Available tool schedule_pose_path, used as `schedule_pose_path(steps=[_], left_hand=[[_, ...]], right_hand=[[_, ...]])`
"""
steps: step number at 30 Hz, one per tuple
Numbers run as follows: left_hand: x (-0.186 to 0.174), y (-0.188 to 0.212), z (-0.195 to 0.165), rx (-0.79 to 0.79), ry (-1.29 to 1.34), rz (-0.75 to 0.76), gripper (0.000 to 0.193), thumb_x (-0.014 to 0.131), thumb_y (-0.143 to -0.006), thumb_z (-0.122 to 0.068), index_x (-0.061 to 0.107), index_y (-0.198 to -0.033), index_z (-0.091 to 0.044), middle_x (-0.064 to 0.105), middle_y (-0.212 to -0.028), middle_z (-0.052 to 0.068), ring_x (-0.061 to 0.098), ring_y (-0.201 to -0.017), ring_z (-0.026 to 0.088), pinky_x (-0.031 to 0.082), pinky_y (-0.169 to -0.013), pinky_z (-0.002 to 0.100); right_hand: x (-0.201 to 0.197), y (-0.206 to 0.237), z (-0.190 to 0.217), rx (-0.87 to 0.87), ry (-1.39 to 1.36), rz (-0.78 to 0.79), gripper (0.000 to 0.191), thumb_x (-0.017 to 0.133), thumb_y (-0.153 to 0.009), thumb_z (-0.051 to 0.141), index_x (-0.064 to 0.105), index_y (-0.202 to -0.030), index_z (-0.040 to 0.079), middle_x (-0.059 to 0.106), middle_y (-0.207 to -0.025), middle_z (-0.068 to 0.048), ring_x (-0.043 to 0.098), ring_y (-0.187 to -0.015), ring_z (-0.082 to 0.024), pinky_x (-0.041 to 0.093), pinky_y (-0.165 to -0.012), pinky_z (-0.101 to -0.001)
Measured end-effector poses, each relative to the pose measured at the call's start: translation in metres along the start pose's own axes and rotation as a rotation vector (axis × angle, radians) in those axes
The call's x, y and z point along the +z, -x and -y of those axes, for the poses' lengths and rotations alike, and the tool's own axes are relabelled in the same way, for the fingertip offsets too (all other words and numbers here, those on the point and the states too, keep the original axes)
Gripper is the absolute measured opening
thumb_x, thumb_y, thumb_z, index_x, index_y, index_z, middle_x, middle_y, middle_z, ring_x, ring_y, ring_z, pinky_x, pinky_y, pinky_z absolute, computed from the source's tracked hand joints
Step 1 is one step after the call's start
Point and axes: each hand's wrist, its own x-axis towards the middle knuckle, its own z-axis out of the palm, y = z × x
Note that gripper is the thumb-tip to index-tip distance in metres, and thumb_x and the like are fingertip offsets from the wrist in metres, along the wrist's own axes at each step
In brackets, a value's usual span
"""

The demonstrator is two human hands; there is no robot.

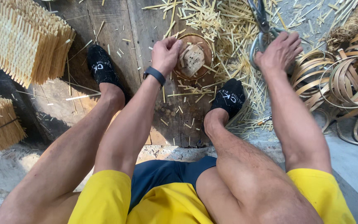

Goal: The person sits on the floor assembling woven bamboo basket trays. They bend a thin bamboo rim ring around a woven square panel, press the panel into a round wooden form, trim protruding bamboo ends with shears, and set finished trays onto a stack.

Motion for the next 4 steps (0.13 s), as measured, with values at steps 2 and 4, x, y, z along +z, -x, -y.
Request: schedule_pose_path(steps=[2, 4], left_hand=[[0.002, -0.014, 0.004, 0.038, 0.385, 0.093, 0.042, 0.081, -0.085, -0.009, 0.065, -0.123, -0.002, 0.079, -0.1, 0.002, 0.078, -0.088, 0.013, 0.064, -0.082, 0.028], [0.011, -0.023, 0.011, 0.053, 0.315, 0.199, 0.039, 0.083, -0.085, -0.008, 0.072, -0.121, -0.002, 0.08, -0.105, 0.007, 0.074, -0.087, 0.011, 0.061, -0.079, 0.024]], right_hand=[[-0.004, 0.013, 0.018, -0.108, -0.053, -0.123, 0.071, 0.089, -0.07, 0.029, 0.057, -0.127, 0.0, 0.055, -0.118, -0.02, 0.052, -0.114, -0.032, 0.04, -0.099, -0.046], [-0.01, 0.023, 0.039, -0.057, -0.672, 0.429, 0.054, 0.078, -0.096, 0.039, 0.059, -0.139, 0.013, 0.055, -0.146, -0.01, 0.052, -0.14, -0.024, 0.041, -0.125, -0.0441]])
